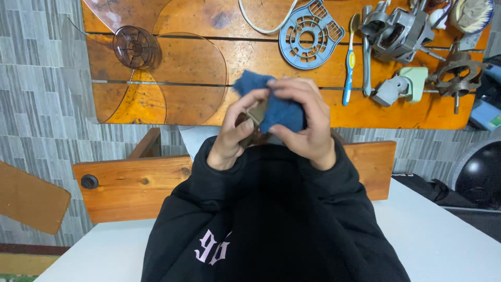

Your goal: Clean a fan motor stator using a cloth and a brush

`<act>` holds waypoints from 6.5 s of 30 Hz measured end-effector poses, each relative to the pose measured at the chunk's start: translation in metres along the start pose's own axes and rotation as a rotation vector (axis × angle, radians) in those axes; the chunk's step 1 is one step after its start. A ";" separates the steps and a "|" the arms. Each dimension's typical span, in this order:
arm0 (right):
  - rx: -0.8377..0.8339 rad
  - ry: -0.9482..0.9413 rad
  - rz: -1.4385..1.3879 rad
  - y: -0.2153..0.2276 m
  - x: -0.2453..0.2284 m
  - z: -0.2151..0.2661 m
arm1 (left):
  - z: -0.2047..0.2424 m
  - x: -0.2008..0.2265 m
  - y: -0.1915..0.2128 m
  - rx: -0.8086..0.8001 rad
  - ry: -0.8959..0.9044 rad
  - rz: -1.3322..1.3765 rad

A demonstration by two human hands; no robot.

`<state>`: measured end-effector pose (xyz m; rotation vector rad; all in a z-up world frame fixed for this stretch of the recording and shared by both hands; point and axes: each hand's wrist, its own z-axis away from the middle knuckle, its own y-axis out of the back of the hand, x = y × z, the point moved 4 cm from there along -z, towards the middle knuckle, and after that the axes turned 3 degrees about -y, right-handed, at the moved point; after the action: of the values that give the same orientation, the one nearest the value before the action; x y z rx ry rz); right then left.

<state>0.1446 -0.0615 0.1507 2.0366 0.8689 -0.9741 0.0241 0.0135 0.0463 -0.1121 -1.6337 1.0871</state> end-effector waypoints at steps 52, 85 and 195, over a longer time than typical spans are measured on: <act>0.257 0.018 -0.362 0.014 0.024 0.028 | -0.001 0.032 -0.033 -0.021 -0.530 -0.865; 0.343 0.180 -0.350 -0.003 0.009 0.009 | -0.003 0.012 0.017 0.098 -0.420 -0.713; 0.469 0.279 -0.177 0.015 -0.002 0.015 | -0.024 0.059 -0.056 -0.101 -0.668 -0.839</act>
<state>0.1507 -0.0821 0.1502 2.5742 1.0554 -1.0824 0.0456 0.0297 0.1268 0.8828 -2.0168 0.3861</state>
